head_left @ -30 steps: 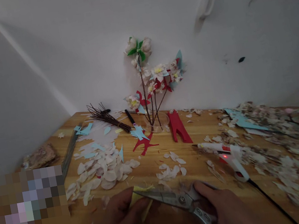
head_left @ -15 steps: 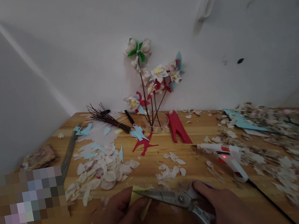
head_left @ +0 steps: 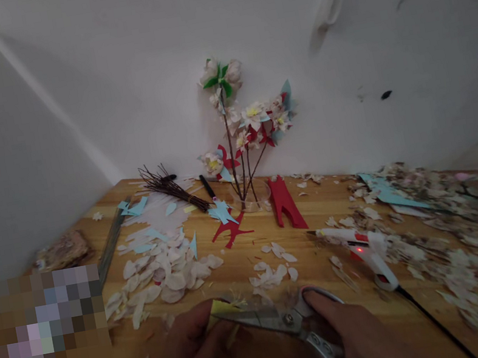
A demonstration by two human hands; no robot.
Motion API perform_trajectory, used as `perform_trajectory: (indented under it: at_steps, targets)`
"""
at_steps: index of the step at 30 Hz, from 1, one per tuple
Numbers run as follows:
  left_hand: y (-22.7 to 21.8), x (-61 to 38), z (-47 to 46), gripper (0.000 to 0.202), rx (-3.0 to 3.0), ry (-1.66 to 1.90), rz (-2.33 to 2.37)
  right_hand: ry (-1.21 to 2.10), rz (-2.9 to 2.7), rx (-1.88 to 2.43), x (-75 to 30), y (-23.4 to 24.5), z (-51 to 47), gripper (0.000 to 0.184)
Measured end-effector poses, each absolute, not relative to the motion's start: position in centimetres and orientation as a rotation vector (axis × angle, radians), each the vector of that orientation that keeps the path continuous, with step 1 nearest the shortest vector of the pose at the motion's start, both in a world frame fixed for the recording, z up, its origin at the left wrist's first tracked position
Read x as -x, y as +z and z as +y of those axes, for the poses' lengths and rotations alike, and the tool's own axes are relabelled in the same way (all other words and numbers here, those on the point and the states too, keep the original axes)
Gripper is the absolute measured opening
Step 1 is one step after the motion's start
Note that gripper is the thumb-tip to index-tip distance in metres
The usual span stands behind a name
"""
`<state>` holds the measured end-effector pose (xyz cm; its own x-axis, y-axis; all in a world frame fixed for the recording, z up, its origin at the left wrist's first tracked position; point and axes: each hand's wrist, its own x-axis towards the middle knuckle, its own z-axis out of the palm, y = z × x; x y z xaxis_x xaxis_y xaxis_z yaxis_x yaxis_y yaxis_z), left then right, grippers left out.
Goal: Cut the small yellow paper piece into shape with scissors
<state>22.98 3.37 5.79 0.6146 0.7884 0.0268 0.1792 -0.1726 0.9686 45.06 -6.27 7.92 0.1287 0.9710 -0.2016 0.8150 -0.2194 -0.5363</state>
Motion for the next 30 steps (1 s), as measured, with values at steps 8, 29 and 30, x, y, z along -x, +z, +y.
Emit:
perform_trajectory:
  at_steps: [8, 29, 30]
  targets:
    - [5.82, -23.09, 3.41, 0.026, -1.600, 0.628, 0.796, 0.694, -1.757, 2.104, -45.28, 7.16, -6.33, 0.017]
    - [6.11, -23.08, 3.23, 0.024, -1.543, 0.646, 0.785, 0.677, -1.750, 2.148, -45.56, 7.73, -6.32, 0.022]
    - [5.92, -23.04, 3.27, 0.024, -1.558, 0.644, 0.793, 0.673, -1.746, 2.151, -45.59, 7.76, -6.37, 0.024]
